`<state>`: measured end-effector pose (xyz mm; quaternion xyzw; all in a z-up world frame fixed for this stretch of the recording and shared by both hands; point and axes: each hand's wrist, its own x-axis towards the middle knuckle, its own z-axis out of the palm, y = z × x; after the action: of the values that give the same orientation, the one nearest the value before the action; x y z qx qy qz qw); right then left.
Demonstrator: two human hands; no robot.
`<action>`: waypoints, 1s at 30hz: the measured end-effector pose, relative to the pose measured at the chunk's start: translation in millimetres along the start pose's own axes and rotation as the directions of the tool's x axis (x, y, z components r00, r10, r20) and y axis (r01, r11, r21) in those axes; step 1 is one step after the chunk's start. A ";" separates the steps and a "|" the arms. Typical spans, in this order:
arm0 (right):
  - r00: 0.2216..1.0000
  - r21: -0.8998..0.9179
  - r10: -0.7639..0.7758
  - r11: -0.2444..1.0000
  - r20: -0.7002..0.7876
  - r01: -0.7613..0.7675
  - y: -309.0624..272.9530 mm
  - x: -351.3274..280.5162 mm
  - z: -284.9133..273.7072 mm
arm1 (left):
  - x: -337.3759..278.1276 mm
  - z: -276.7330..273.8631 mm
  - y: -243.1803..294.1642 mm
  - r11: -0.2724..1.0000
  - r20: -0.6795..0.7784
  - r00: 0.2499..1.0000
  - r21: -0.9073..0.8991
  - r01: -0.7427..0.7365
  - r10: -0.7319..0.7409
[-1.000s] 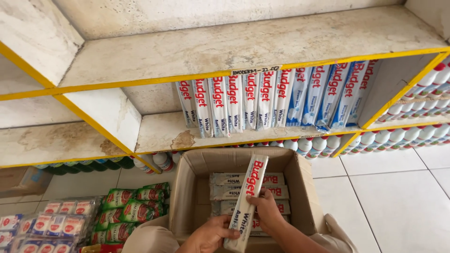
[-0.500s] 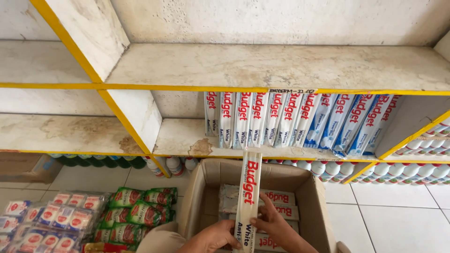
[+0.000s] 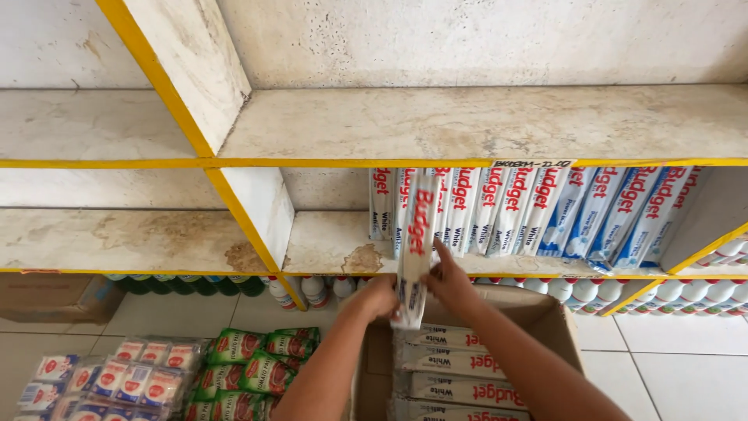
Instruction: Stocking individual detergent bars from a cardboard box onto a retail shelf.
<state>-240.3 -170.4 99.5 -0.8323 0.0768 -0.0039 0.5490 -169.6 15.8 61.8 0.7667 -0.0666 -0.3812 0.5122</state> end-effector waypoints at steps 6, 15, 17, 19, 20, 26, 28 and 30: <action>0.997 -0.054 -0.014 0.999 -0.080 0.010 -67.2 60.4 9.1 | 29.5 -49.8 22.3 0.963 -0.188 0.955 -0.097 -0.252 0.231; 0.977 -0.135 -0.128 0.985 -0.169 0.105 -43.8 119.1 56.1 | 105.0 -65.5 -10.9 0.832 -0.450 0.827 -0.268 -0.486 0.338; 0.985 -0.076 -0.071 0.995 -0.159 0.059 -48.7 120.3 62.6 | 108.5 -67.0 -10.6 0.816 -0.475 0.812 -0.282 -0.505 0.339; 0.989 -0.016 -0.013 1.000 -0.148 0.011 -41.2 125.3 71.1 | 120.1 -70.4 -13.7 0.799 -0.499 0.797 -0.293 -0.525 0.340; 0.970 -0.044 -0.150 0.989 -0.191 0.144 -30.3 128.8 76.1 | 130.0 -71.7 -17.7 0.783 -0.518 0.775 -0.280 -0.555 0.363; 0.962 -0.184 -0.185 0.972 -0.200 0.149 -38.0 110.6 93.0 | 132.4 -71.6 -18.3 0.781 -0.522 0.776 -0.293 -0.552 0.353; 0.977 -0.176 -0.104 0.982 -0.188 0.070 -35.1 108.6 96.1 | 133.7 -69.3 -18.1 0.789 -0.512 0.795 -0.317 -0.527 0.325; 0.973 -0.198 -0.180 0.969 -0.145 0.150 -25.5 108.0 101.7 | 137.0 -66.2 -22.0 0.789 -0.529 0.798 -0.341 -0.512 0.289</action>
<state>-121.2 -81.9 74.0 -0.8803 0.0513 -0.1101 0.4587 -36.7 7.3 -15.2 0.6531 -0.0181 -0.0768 0.7531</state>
